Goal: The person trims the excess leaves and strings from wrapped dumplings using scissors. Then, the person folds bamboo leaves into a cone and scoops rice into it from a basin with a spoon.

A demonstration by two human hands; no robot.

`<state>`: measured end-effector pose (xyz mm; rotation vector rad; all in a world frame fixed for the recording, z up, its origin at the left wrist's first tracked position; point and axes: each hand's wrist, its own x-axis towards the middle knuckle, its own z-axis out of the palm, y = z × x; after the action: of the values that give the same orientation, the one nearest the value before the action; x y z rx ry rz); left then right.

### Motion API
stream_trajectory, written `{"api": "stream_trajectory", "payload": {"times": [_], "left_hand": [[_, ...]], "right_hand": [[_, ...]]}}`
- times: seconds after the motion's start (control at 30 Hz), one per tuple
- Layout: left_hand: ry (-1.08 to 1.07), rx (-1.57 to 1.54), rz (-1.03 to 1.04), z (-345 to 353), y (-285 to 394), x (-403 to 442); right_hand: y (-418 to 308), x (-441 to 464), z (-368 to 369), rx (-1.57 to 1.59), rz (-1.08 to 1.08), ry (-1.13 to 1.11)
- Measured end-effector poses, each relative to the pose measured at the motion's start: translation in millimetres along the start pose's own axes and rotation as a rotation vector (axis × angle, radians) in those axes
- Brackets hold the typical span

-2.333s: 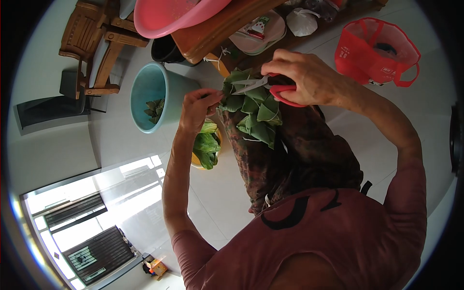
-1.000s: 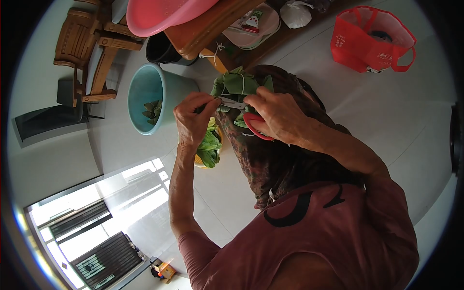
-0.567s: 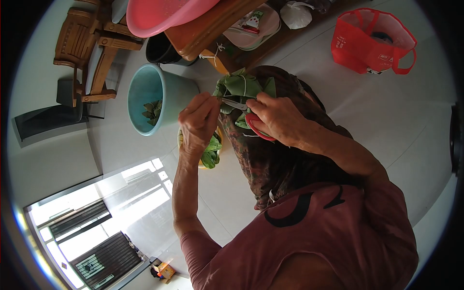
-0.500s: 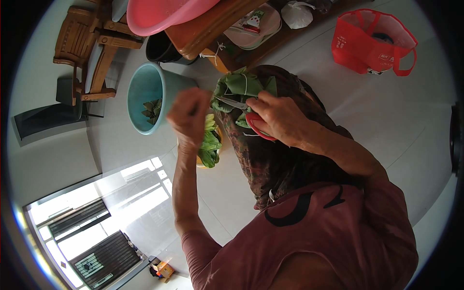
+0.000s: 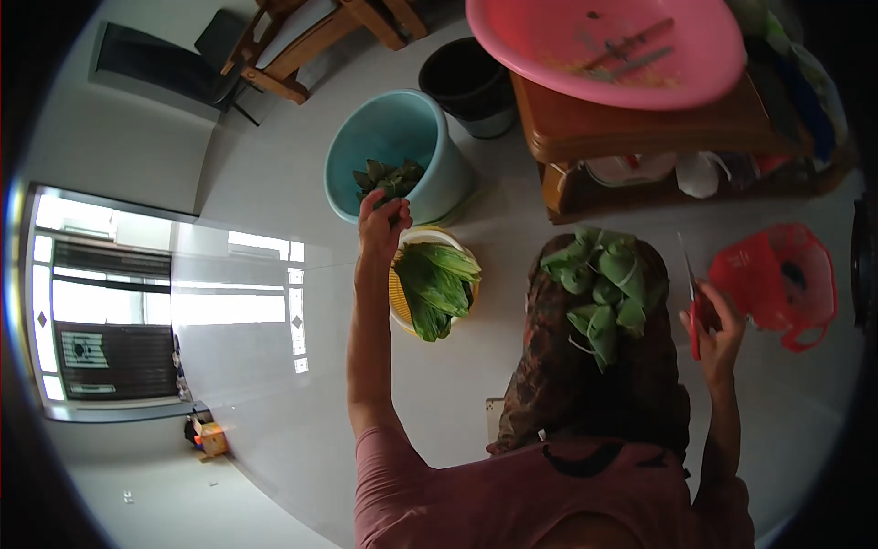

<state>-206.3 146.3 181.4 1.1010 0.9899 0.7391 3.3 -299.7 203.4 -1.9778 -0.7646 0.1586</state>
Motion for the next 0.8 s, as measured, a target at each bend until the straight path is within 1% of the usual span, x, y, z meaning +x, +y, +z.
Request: {"api": "stream_trajectory", "payload": {"times": [0.07,0.1,0.17,0.23,0.3,0.37,0.43,0.5,0.53,0.57,0.6,0.63,0.67,0.73,0.8], "left_hand": [[-0.068,0.127,0.172,-9,8,38],[-0.019,0.167,0.180,-10,12,60],[0.069,0.254,0.185,-7,17,110],[0.046,0.216,0.088,-1,21,165],[0.042,0.196,0.055,3,13,175],[0.043,0.222,0.088,4,1,182],[0.044,0.488,0.306,-17,-23,207],[0.121,0.716,0.539,-36,-55,225],[0.165,0.735,0.638,-46,-64,223],[0.169,0.676,0.661,-51,-66,211],[0.186,0.665,0.631,-26,-45,161],[0.149,0.601,0.653,-28,-47,145],[0.201,0.699,0.691,-22,-45,123],[0.150,0.659,0.643,-12,-43,77],[0.148,0.699,0.699,-8,-55,42]], "right_hand": [[10,4,-1,-0.008,0.056,0.008],[15,6,-1,-0.016,0.071,0.030],[26,12,1,0.002,0.123,0.056],[34,17,4,0.053,0.204,0.067],[27,29,10,0.072,0.204,0.090],[21,38,10,0.046,0.189,0.085],[18,47,4,-0.018,0.139,0.127],[10,64,-5,-0.080,0.087,0.146],[7,77,-12,-0.108,0.055,0.149],[8,90,-19,0.005,0.070,0.236],[10,106,-28,0.131,0.073,0.303],[9,125,-41,0.121,0.059,0.369],[10,146,-59,0.119,0.044,0.420],[31,194,-104,-0.249,0.042,0.372],[53,246,-142,-0.462,0.198,0.290]]}}
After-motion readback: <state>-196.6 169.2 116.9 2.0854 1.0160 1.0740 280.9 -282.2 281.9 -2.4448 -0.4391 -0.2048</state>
